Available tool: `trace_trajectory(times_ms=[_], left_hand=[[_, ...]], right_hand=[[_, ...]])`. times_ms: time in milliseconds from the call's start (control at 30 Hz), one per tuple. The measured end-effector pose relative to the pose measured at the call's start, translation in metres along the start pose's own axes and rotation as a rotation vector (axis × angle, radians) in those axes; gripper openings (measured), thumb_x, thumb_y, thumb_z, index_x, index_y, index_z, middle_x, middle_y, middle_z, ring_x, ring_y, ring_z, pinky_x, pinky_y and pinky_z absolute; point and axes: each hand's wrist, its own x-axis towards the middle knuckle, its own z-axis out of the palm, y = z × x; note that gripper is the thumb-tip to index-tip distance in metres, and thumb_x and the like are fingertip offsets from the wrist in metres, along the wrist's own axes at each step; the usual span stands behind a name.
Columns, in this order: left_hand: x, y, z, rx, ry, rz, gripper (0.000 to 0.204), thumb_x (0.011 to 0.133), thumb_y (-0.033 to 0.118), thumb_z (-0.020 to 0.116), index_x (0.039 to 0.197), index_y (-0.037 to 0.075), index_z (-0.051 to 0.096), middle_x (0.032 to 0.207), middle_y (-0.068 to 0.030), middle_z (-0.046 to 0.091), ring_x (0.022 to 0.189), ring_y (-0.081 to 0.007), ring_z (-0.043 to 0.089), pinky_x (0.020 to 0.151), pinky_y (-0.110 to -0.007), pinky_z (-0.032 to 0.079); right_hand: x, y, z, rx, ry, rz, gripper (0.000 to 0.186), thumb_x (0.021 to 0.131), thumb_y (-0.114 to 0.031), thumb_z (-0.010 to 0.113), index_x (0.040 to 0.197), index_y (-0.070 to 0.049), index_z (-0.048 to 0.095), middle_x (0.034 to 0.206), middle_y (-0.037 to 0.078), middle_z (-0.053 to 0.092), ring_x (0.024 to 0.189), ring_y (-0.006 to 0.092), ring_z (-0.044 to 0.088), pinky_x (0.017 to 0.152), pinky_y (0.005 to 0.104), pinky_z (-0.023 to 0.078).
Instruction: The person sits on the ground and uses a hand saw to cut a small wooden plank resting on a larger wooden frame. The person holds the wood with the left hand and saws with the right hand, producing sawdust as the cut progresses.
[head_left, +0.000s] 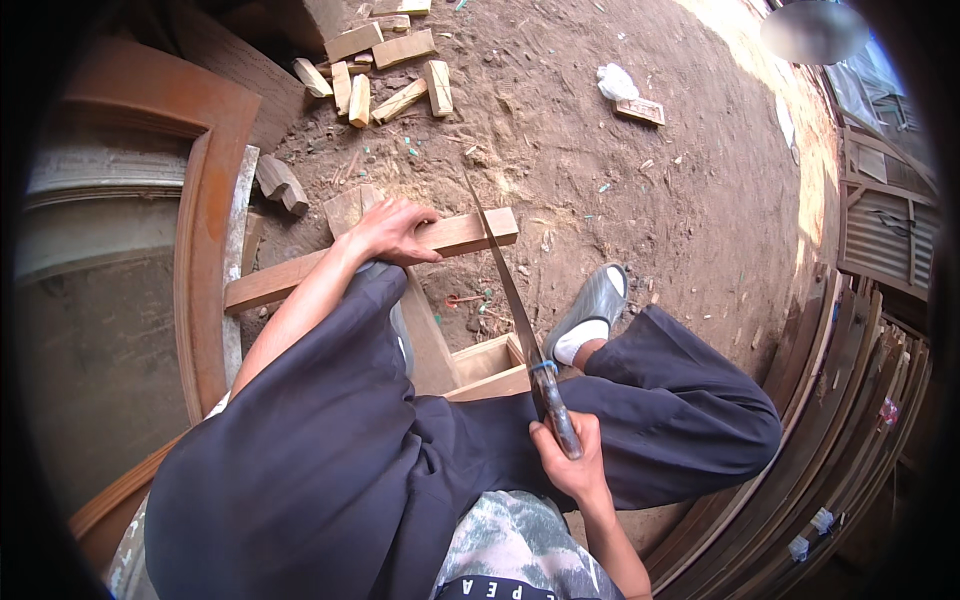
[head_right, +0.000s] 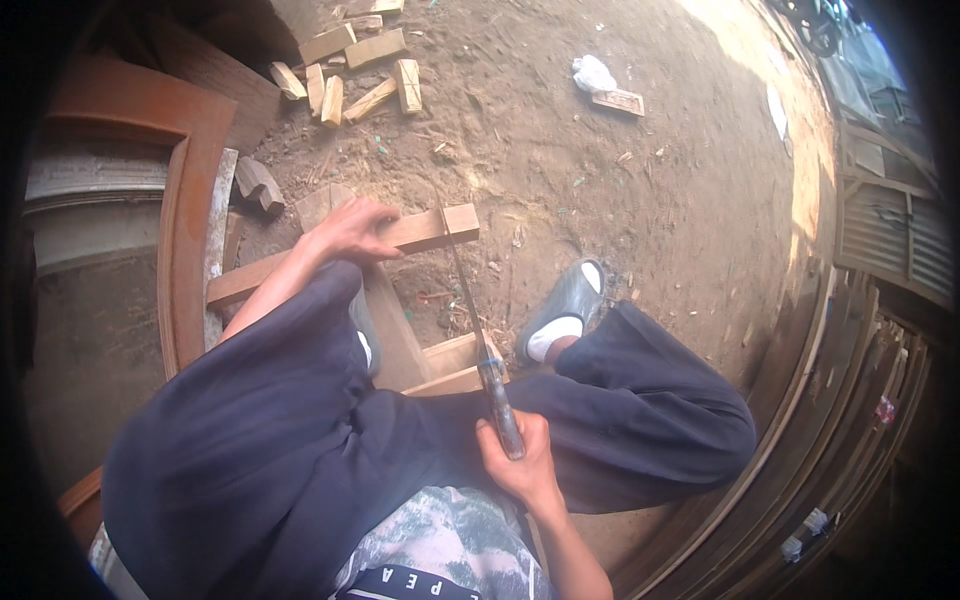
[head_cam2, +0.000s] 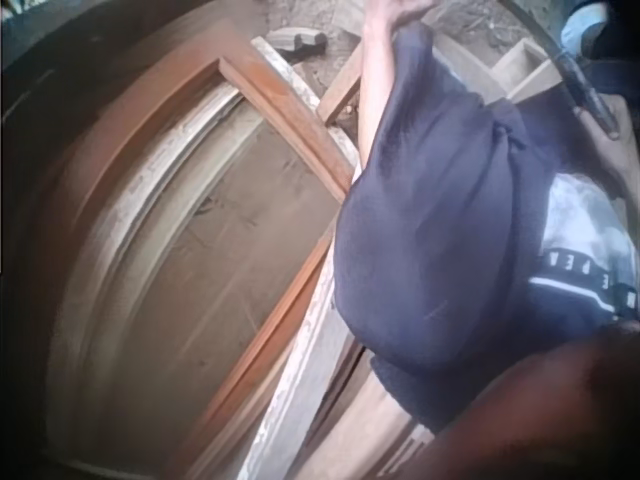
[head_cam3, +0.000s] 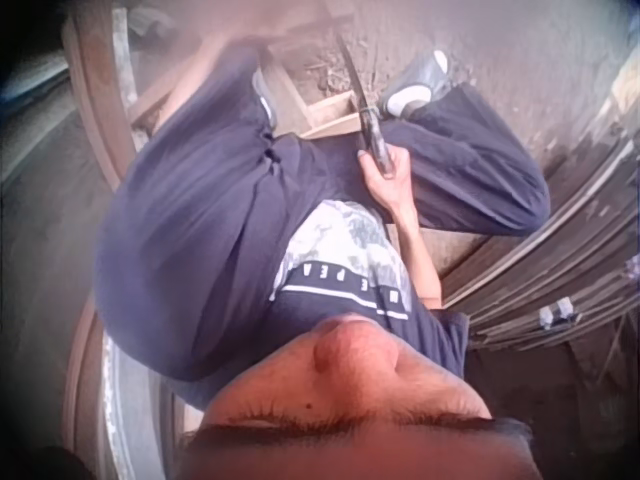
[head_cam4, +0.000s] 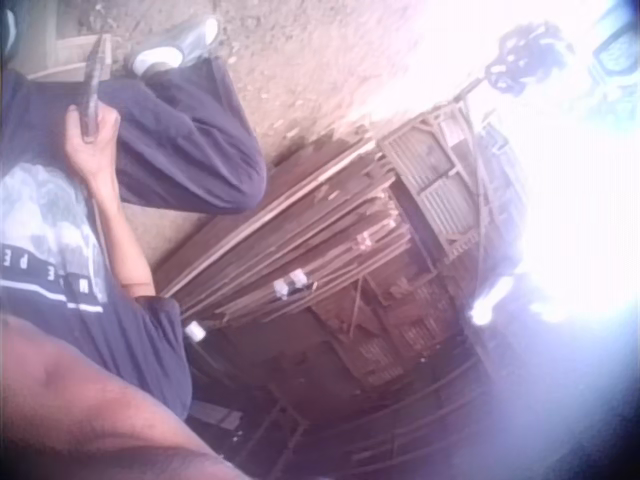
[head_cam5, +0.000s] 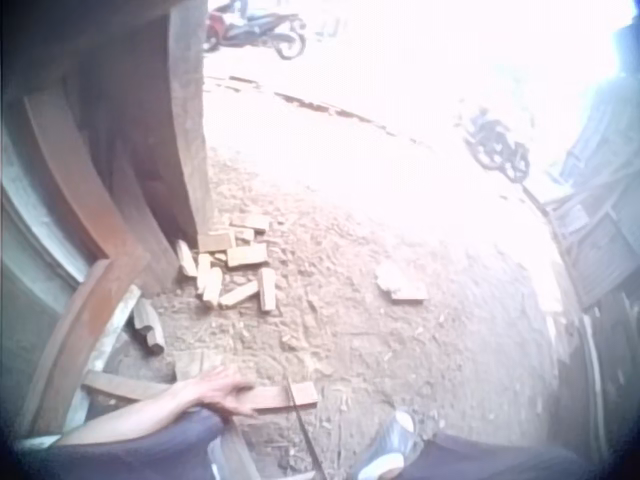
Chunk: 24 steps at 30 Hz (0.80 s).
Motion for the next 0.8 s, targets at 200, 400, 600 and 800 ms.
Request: trace_trajectory(times_ms=[200, 400, 600, 800], left_hand=[[0.001, -0.002, 0.004, -0.006, 0.021, -0.001, 0.073, 0.071, 0.060, 0.085, 0.123, 0.010, 0.074, 0.101, -0.0179, 0.075, 0.101, -0.0371, 0.072, 0.090, -0.049, 0.054], [-0.002, 0.001, -0.001, -0.025, 0.066, 0.039, 0.065, 0.072, 0.049, 0.084, 0.116, 0.002, 0.074, 0.092, -0.0222, 0.073, 0.090, -0.0409, 0.071, 0.079, -0.049, 0.055], [0.002, -0.001, 0.005, 0.010, 0.020, 0.002, 0.072, 0.070, 0.060, 0.085, 0.119, 0.009, 0.074, 0.100, -0.0179, 0.075, 0.100, -0.0367, 0.072, 0.084, -0.049, 0.055], [0.001, 0.000, 0.005, -0.006, 0.027, -0.025, 0.070, 0.069, 0.061, 0.084, 0.118, 0.011, 0.075, 0.096, -0.0173, 0.074, 0.097, -0.0369, 0.071, 0.084, -0.050, 0.055]], right_hand=[[-0.009, -0.001, 0.004, 0.056, -0.006, 0.016, 0.036, 0.090, -0.004, 0.070, 0.062, -0.005, 0.047, 0.056, -0.005, 0.043, 0.055, 0.0029, 0.037, 0.048, 0.0289, 0.029], [-0.020, -0.004, 0.007, -0.011, -0.004, 0.042, 0.036, 0.089, -0.004, 0.072, 0.062, -0.005, 0.047, 0.056, -0.005, 0.043, 0.055, 0.0031, 0.036, 0.049, 0.0292, 0.029], [0.028, 0.000, 0.019, -0.039, 0.020, -0.073, 0.036, 0.091, -0.004, 0.070, 0.064, -0.005, 0.046, 0.056, -0.006, 0.041, 0.054, 0.0032, 0.035, 0.048, 0.0295, 0.029], [-0.021, -0.017, 0.002, -0.098, -0.016, 0.045, 0.036, 0.090, -0.003, 0.070, 0.062, -0.005, 0.047, 0.056, -0.006, 0.043, 0.054, 0.0031, 0.036, 0.048, 0.0295, 0.030]])
